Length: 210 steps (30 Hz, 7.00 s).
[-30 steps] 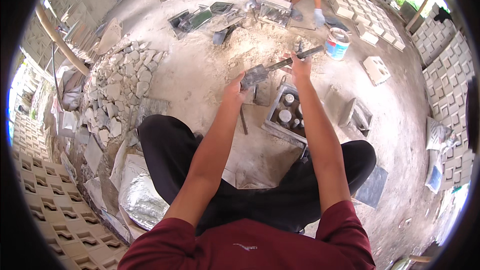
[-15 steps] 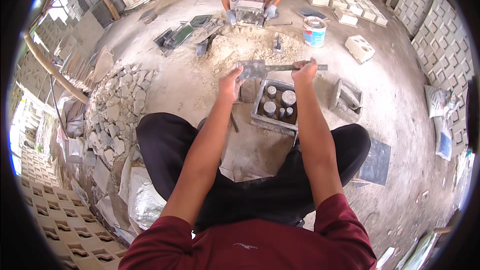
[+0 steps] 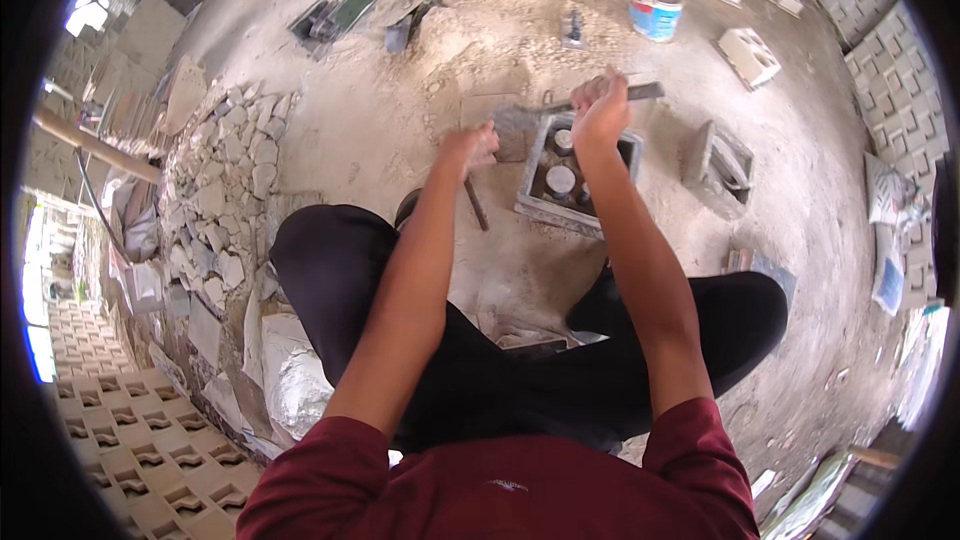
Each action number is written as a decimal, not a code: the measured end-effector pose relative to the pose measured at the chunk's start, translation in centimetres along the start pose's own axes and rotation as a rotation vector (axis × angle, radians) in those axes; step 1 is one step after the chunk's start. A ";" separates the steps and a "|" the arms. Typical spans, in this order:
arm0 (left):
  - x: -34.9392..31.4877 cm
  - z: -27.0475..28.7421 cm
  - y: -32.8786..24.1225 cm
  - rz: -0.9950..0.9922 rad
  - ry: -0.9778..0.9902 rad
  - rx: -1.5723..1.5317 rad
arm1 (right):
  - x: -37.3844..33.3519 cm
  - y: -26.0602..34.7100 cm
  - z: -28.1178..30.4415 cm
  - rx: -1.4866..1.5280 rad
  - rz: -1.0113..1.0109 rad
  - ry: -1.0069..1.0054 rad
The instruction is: The person uses a wooden handle tool to firmly pack fine material into a square metal mold on the floor. They repeatedly strike the surface to compress the mixture and then use the tool to smooth and level the top around several circular openings.
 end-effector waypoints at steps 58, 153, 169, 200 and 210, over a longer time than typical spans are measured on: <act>-12.6 -2.2 -11.1 -0.953 0.197 -0.447 | -8.6 -8.4 0.2 -0.771 0.861 0.670; -18.7 1.9 -17.7 -1.253 0.106 0.114 | -7.0 -4.6 -1.0 -0.576 0.728 0.727; -17.6 3.3 -17.6 -1.331 -0.047 0.372 | -4.3 -2.4 -1.0 -0.784 0.808 0.803; -2.8 11.6 2.2 -0.187 -0.093 -0.899 | -6.2 -24.4 14.8 -1.332 0.728 0.778; -0.6 10.1 -1.1 -0.480 -0.246 -0.960 | -5.2 -14.0 6.0 -1.441 0.179 1.036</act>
Point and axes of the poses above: each hand's wrist, its own x-axis towards the middle knuckle, its own z-axis out of the back of the hand, y = z × x, the point moved 1 cm from there along x, towards the middle knuckle, and after that the axes turned 11 degrees about -y, right-handed, at the moved point
